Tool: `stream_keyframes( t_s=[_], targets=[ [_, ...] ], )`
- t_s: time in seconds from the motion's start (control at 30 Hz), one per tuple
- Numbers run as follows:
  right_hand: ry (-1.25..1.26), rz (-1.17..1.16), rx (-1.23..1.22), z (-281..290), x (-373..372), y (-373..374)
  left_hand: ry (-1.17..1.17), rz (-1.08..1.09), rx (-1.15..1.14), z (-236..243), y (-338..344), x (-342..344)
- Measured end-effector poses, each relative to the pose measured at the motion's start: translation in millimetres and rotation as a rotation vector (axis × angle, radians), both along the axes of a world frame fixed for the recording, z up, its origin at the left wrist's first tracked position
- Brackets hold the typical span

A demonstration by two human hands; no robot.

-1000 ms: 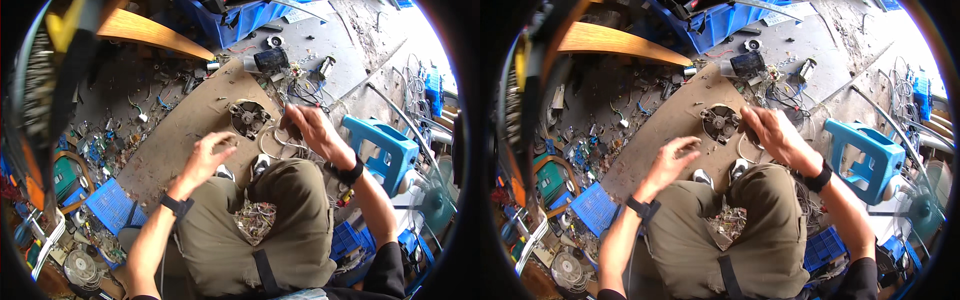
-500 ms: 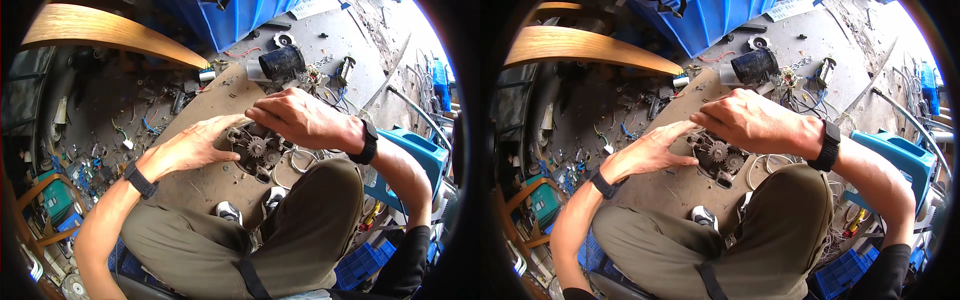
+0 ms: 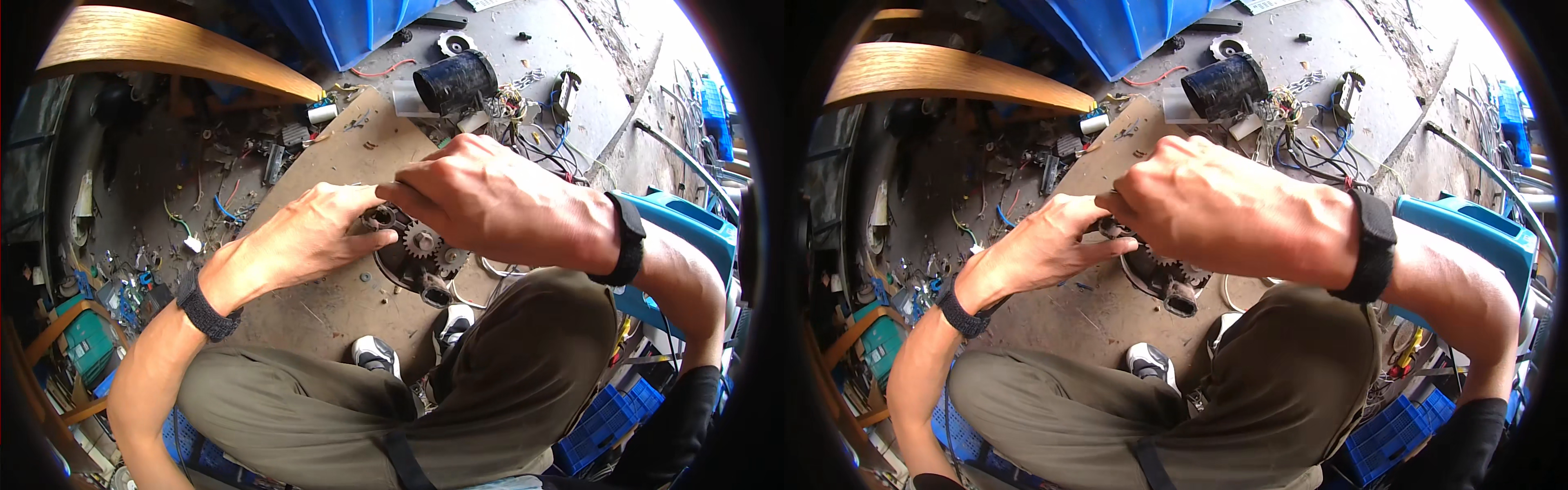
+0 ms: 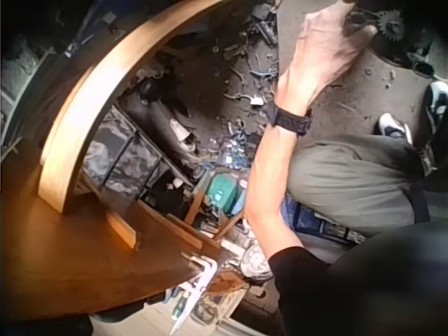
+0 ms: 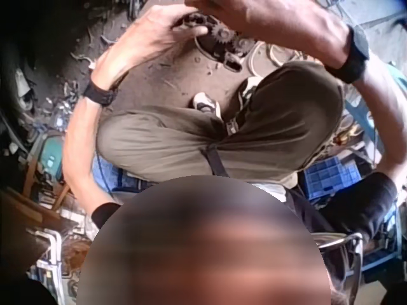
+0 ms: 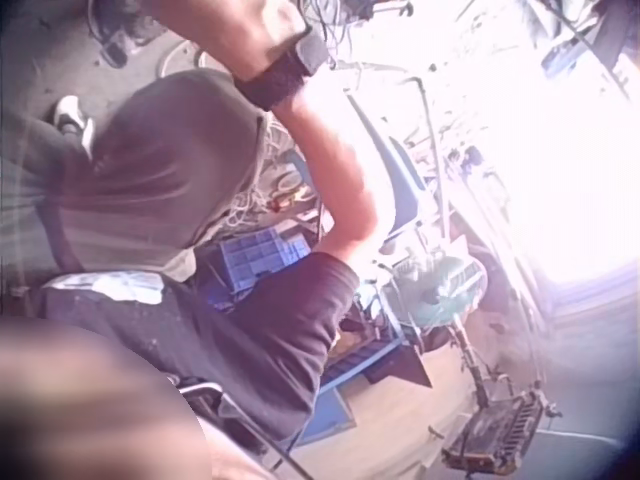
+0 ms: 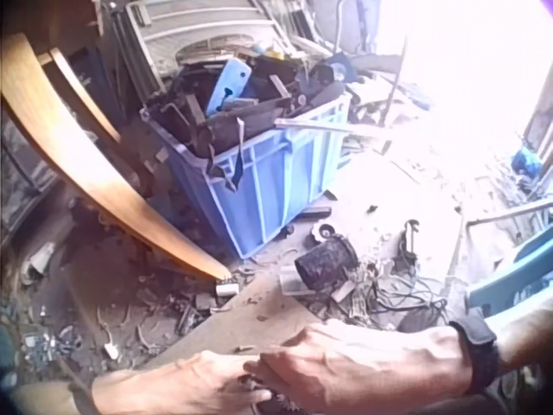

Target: Repairing a mechanical component using hand tools in a workshop environment.

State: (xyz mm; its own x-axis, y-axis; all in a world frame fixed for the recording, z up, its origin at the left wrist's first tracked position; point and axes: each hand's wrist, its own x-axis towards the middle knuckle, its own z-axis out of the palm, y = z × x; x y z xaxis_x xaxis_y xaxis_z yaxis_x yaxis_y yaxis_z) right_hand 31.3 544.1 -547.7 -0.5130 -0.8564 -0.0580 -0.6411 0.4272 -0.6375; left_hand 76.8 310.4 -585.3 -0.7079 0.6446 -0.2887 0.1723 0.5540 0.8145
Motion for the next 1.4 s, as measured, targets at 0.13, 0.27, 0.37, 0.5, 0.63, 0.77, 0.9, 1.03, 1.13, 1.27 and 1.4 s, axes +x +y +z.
stream_keyframes(
  t_s=[0.13,0.27,0.37,0.5,0.63,0.77,0.9,1.03,1.13,1.27,1.4],
  targets=[
    [0.495,0.093,0.195,4.9,1.1,0.6,0.090,0.086,0.039,-13.3,14.1,6.7],
    [0.400,0.306,0.182,0.2,-10.8,-20.3,-0.033,0.091,0.019,-17.6,-1.2,6.5],
    [0.402,0.369,0.114,-0.7,-15.9,-20.2,-0.057,0.053,0.203,-15.5,-4.6,5.7],
    [0.458,0.413,-0.044,-14.2,-20.0,-6.3,0.016,0.064,0.172,-14.0,0.9,7.1],
    [0.346,0.317,0.047,-10.5,-11.0,-1.7,0.047,0.075,0.127,-14.8,2.7,15.7],
    [0.272,0.283,0.112,0.0,-5.6,4.6,0.152,0.209,0.176,-29.2,8.6,29.8],
    [0.209,0.235,0.073,-0.5,-7.8,0.9,0.004,0.450,0.084,-30.0,24.2,48.9],
    [0.284,0.278,0.135,-3.3,-9.0,2.3,-0.020,0.264,0.107,-18.9,19.3,20.3],
    [0.244,0.302,0.170,-3.1,-7.8,2.4,-0.052,-0.086,-0.074,-6.8,19.2,-18.5],
    [0.189,0.146,0.246,2.1,-0.5,6.2,-0.046,-0.310,-0.282,-12.8,44.7,-61.2],
    [-0.017,-0.038,0.242,-0.9,-0.3,20.9,-0.091,-0.203,-0.087,10.9,58.7,-56.7]
  ],
)
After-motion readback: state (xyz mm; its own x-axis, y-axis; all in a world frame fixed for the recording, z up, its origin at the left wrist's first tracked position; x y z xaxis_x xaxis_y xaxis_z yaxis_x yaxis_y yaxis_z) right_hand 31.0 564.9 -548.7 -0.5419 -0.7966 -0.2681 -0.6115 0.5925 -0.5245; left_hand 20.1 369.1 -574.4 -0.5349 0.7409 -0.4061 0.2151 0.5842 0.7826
